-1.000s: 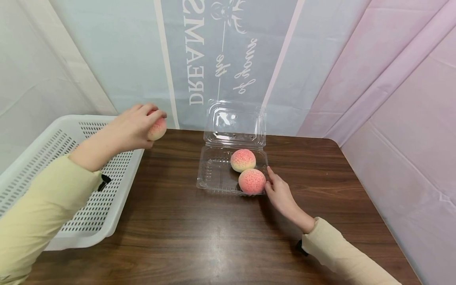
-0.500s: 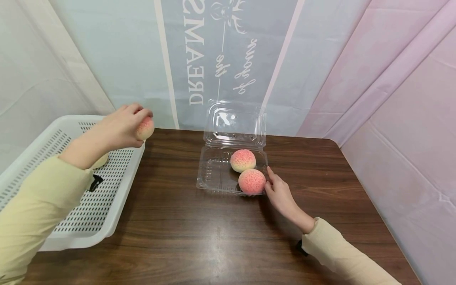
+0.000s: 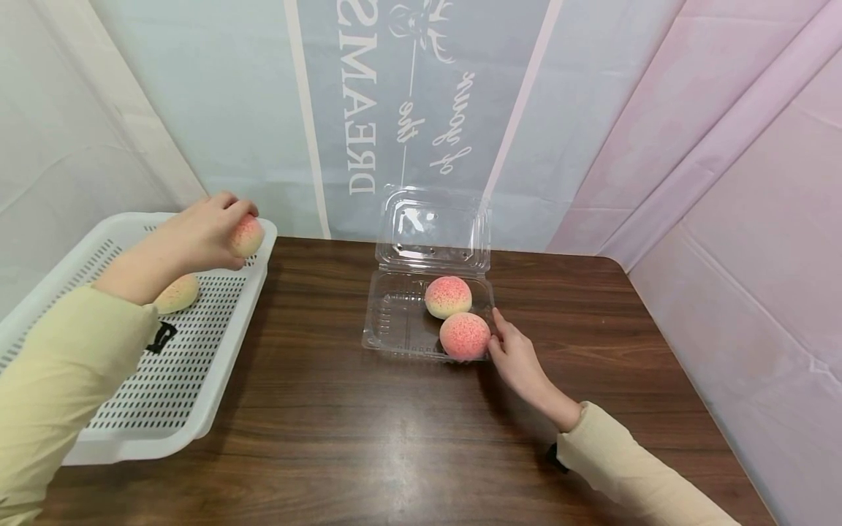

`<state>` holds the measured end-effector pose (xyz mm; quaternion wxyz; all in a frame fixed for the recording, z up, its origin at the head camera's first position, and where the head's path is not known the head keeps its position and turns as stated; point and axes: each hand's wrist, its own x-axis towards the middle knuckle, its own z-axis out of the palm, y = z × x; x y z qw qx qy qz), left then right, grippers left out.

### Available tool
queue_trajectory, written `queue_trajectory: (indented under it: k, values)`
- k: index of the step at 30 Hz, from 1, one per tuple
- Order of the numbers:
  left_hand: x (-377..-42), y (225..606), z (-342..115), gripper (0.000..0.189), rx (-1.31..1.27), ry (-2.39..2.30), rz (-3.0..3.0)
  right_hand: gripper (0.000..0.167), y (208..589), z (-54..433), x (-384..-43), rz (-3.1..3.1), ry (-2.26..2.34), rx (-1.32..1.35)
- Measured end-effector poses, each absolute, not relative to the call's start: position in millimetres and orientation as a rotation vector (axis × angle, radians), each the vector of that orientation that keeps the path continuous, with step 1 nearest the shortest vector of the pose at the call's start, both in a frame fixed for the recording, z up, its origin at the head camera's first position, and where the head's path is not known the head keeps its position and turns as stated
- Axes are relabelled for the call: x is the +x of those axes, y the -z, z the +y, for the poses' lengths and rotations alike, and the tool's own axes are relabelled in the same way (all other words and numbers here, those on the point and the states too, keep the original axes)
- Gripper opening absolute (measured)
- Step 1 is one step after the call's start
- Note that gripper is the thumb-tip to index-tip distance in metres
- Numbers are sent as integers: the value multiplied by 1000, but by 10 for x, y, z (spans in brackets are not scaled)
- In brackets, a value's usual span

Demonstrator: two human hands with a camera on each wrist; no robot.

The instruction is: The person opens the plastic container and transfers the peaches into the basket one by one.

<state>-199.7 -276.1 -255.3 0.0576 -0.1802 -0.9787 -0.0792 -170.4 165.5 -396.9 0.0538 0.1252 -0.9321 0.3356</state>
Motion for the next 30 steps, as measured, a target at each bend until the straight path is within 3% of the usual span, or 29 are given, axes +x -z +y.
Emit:
queue_trajectory:
  k: [30]
  values:
    - [-2127,2930,-3071,64,-452,204,-3089,50,3982,1661,-1706,-2826,-1031,386]
